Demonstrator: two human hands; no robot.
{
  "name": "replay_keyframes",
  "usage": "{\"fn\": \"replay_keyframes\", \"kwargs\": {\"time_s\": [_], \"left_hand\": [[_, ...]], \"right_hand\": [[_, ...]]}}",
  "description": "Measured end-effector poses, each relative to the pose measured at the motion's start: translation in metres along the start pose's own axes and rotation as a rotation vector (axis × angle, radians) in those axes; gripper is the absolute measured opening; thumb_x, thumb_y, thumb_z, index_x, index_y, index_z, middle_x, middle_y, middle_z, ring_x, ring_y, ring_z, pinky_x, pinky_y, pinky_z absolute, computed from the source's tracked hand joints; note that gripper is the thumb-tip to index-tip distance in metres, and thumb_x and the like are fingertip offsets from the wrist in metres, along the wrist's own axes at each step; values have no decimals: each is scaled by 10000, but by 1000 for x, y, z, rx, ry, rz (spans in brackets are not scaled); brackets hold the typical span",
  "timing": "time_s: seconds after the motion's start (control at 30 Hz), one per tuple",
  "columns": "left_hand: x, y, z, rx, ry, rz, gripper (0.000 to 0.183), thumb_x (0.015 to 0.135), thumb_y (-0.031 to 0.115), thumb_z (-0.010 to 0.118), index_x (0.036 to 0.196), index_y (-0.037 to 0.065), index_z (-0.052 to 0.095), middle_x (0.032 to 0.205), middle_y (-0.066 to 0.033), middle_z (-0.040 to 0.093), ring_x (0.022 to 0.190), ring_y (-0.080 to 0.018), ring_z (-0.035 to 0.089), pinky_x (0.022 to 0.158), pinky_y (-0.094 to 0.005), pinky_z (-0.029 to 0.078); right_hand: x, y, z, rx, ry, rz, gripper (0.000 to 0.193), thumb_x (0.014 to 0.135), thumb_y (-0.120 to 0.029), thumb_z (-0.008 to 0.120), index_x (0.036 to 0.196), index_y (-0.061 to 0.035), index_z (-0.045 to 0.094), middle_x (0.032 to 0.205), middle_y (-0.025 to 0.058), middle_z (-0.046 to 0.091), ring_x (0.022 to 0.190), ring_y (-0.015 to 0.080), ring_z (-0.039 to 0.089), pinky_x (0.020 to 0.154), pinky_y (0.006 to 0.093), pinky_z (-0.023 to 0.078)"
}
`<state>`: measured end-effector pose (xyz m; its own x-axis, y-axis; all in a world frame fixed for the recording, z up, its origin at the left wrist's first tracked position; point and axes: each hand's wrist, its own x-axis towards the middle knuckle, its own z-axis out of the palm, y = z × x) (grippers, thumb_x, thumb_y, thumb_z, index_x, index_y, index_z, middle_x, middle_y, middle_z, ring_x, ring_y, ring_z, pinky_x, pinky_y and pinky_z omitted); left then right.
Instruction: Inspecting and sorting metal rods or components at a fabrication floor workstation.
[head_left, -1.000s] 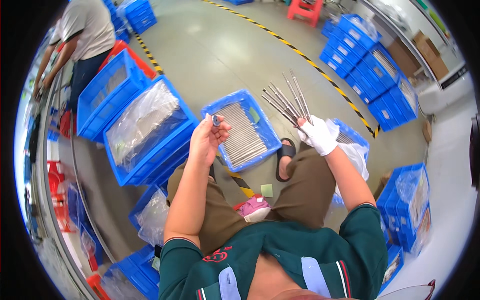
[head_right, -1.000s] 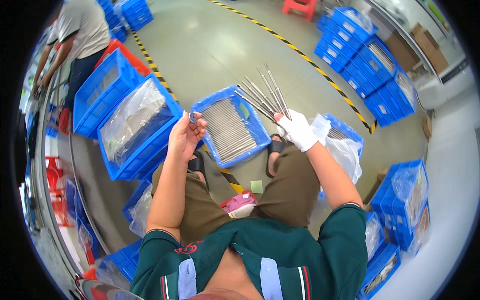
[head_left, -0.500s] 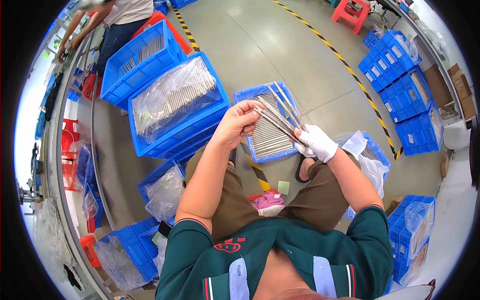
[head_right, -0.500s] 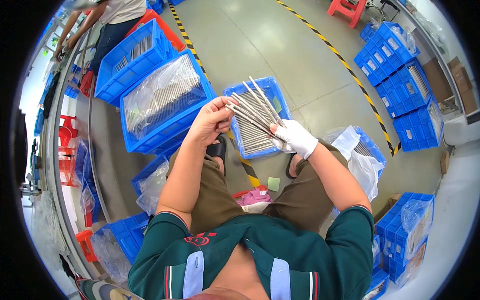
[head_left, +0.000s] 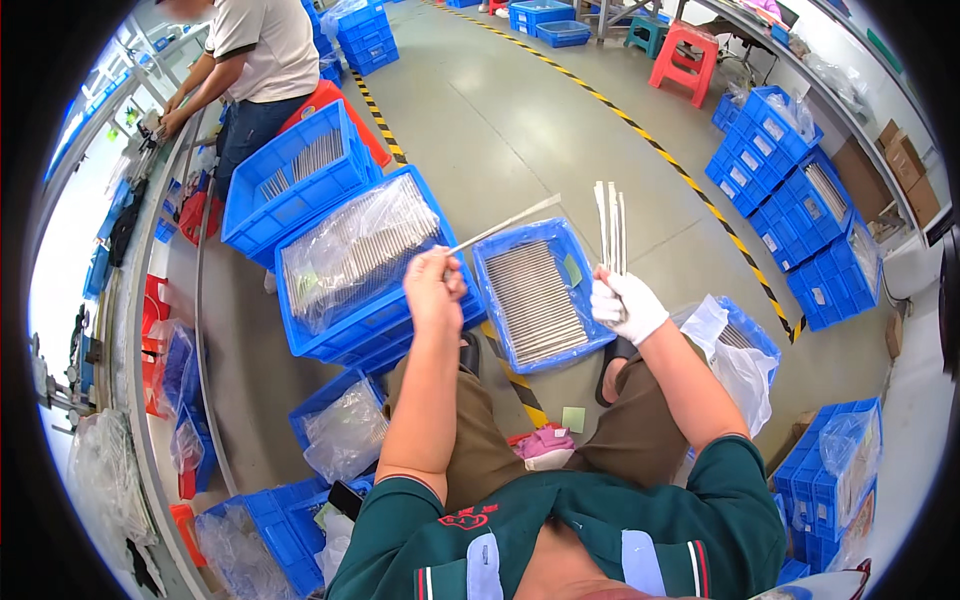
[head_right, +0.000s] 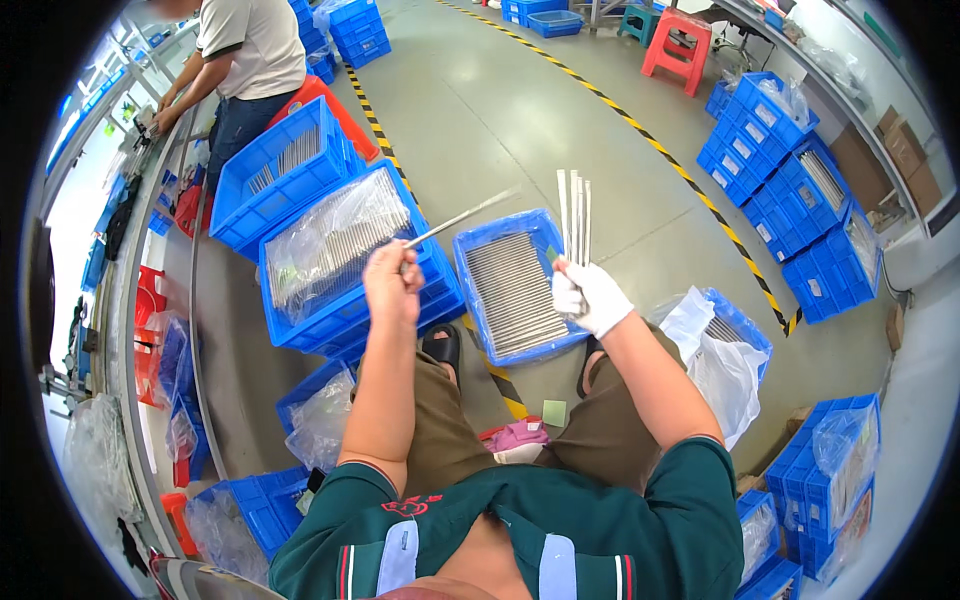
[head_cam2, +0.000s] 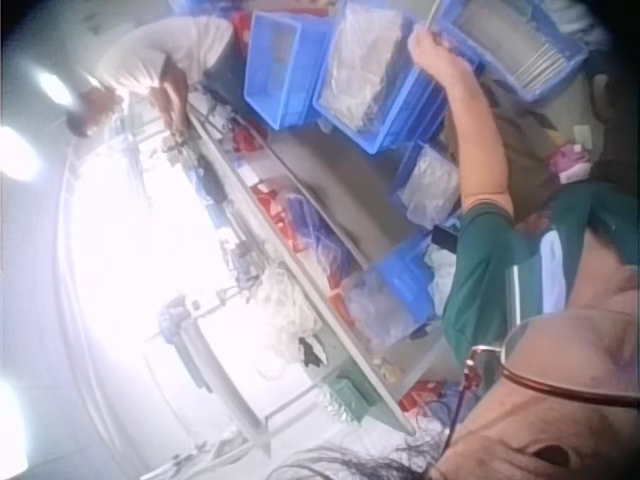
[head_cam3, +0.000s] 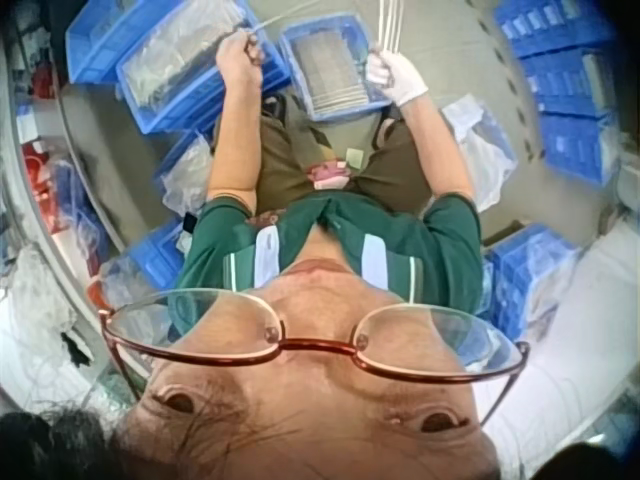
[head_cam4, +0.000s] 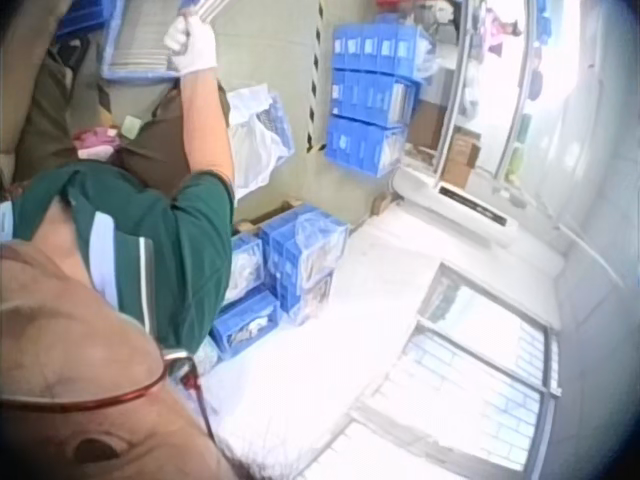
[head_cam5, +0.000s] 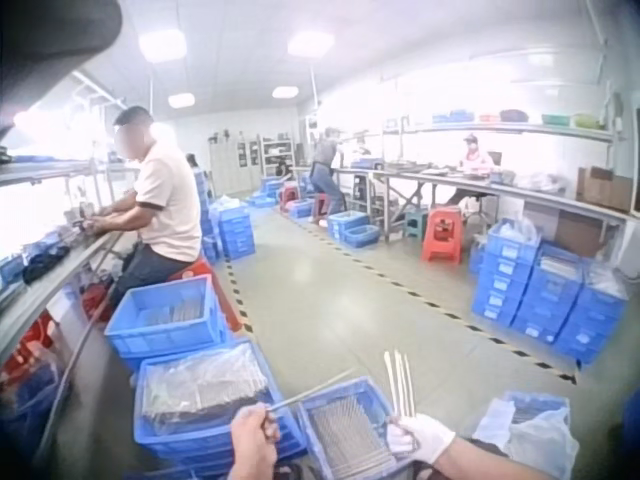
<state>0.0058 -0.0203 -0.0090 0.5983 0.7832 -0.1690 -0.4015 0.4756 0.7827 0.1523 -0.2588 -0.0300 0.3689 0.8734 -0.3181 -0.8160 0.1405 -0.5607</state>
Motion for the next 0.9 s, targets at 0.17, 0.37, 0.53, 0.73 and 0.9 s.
{"fn": "replay_keyframes", "kwargs": {"time_s": [0.17,0.37,0.53,0.73,0.9], "left_hand": [[-18,-59,16,-91,-83,-341,74,902,118,471,862,55,477,694,-41,518,464,-92,395,377,-215,271],[-49,-87,43,-40,-137,-382,89,919,110,445,844,66,464,666,-40,509,433,-99,378,372,-220,265],[-67,-92,53,58,-108,-360,145,950,194,417,865,77,433,641,-47,493,412,-101,354,371,-228,267],[-67,-94,58,139,-86,-302,206,966,234,380,868,58,426,613,-48,484,404,-92,335,364,-222,254],[-68,-90,67,248,-179,-331,220,964,251,385,876,61,452,590,-42,491,399,-73,325,347,-215,238]], "right_hand": [[40,11,9,267,220,-140,117,904,-167,509,886,-52,509,697,37,531,580,156,529,543,304,480],[68,27,13,109,389,-330,126,895,-157,504,932,-37,517,925,170,598,877,329,608,773,443,525],[64,28,19,225,330,-334,204,910,-183,468,1030,-20,490,931,185,602,877,338,610,758,480,525],[55,25,44,288,285,-366,222,927,-217,458,1003,-17,519,890,147,603,844,308,615,750,447,529],[44,19,52,172,329,-359,216,912,-202,495,918,7,550,856,152,601,831,285,621,739,394,536]]}}
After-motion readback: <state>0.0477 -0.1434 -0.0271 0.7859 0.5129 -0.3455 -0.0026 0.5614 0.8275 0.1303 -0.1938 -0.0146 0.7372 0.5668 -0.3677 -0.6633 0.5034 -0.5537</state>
